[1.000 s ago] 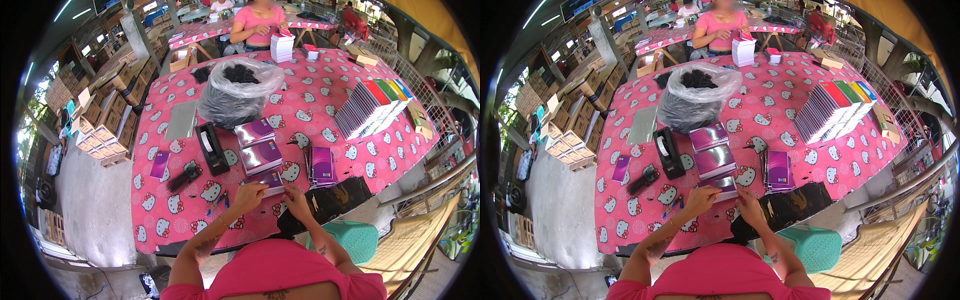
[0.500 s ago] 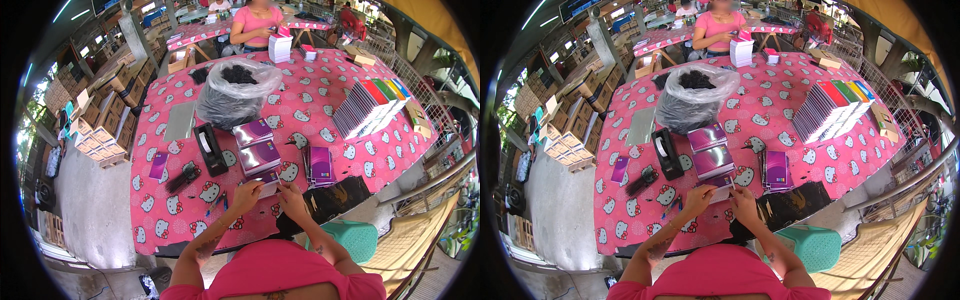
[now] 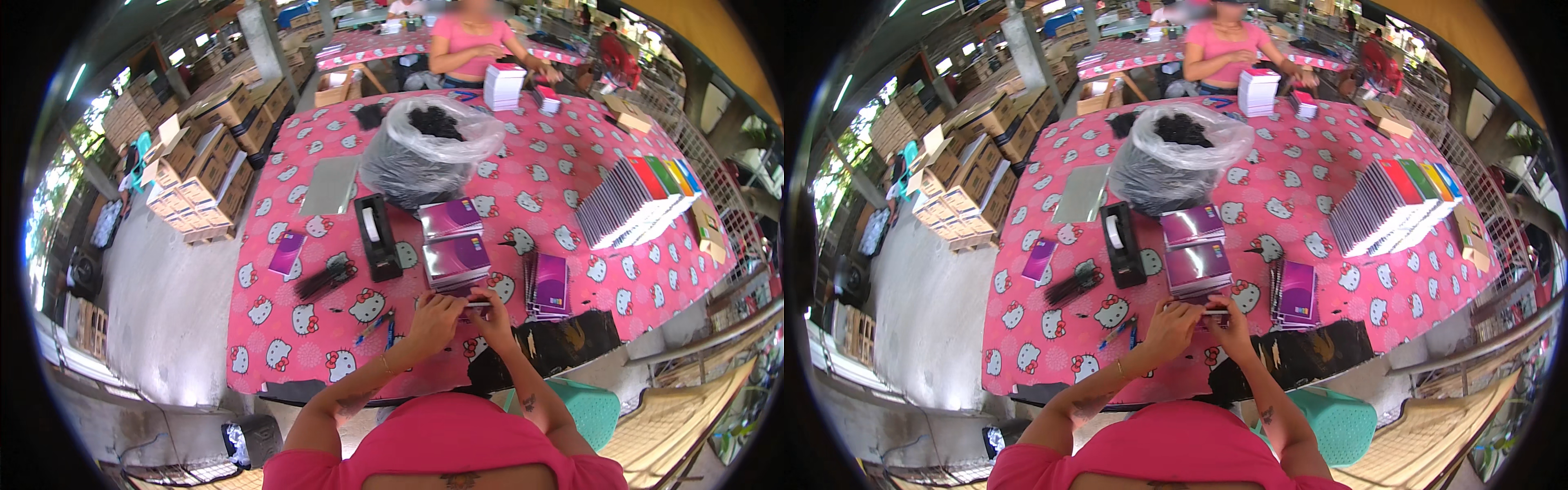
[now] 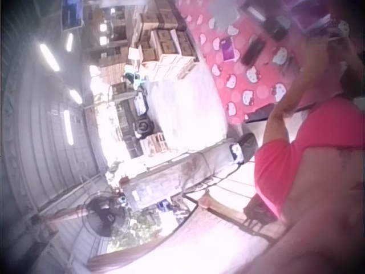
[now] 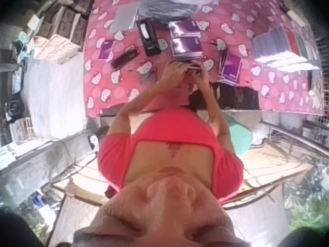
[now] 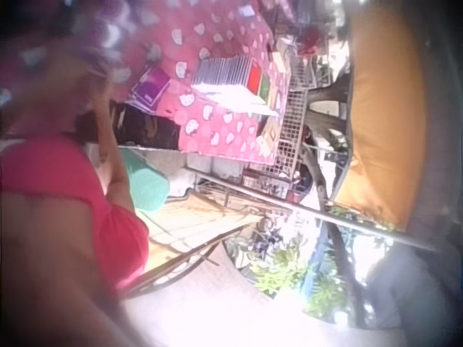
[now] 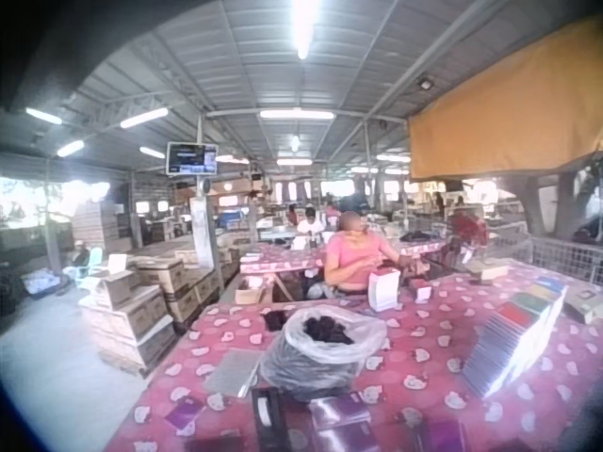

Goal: The person inserts a black spiral binding into the holes of purple notebook covers and stacks the assembled notebooks on the table. The person repeats this process with multiple notebooks, placing finished units into a growing pile.

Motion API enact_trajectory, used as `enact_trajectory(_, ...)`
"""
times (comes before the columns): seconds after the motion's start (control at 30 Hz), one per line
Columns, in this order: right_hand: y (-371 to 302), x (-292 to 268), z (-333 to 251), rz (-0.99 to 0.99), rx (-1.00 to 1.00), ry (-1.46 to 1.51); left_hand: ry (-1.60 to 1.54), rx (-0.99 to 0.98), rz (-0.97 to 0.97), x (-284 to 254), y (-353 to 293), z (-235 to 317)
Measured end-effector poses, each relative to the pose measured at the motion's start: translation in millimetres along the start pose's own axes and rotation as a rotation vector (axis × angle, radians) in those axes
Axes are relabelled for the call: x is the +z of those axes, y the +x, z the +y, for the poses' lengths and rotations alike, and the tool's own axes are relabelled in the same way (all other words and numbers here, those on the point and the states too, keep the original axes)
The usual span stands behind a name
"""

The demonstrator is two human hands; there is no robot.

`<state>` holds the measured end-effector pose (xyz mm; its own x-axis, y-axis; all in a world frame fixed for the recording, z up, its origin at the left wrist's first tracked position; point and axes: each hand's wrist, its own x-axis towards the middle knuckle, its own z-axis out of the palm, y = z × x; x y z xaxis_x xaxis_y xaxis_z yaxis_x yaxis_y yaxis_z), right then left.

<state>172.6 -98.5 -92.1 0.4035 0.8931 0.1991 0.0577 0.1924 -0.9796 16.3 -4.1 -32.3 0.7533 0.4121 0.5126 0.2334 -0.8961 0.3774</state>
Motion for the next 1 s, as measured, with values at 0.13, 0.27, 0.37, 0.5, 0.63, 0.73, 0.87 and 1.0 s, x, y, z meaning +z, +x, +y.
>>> enact_trajectory(0.13, 5.2, -2.0, 12.1, 0.071, -0.014, -0.020, 0.003, -0.145, 0.252, -36.6, -10.3, -43.8)
enact_trajectory(0.27, 6.5, -2.7, 8.3, 0.001, 0.081, -0.015, 0.467, -0.481, 0.169, -59.1, -75.5, -170.5)
enact_trajectory(0.37, 14.2, -3.4, 10.2, -0.067, 0.069, 0.029, 0.554, -0.364, 0.091, -53.4, -106.6, -195.6)
enact_trajectory(0.5, 16.2, -7.0, 10.3, -0.095, 0.121, 0.176, 0.573, -0.329, 0.174, -44.9, -102.2, -178.7)
enact_trajectory(0.63, 12.4, -8.0, 2.3, -0.122, 0.181, 0.043, 0.399, -0.403, 0.175, -51.2, -77.9, -125.8)
enact_trajectory(0.73, 15.1, -12.2, 11.0, -0.168, 0.137, -0.025, 0.046, -0.342, 0.147, -51.0, -55.7, -65.3)
enact_trajectory(0.87, 16.7, -11.9, 13.1, -0.163, 0.100, -0.035, -0.185, -0.326, 0.207, -32.2, -43.8, -34.3)
enact_trajectory(1.0, 16.4, -9.6, 9.3, -0.144, 0.100, -0.030, -0.107, -0.298, 0.271, -25.3, -41.8, -42.3)
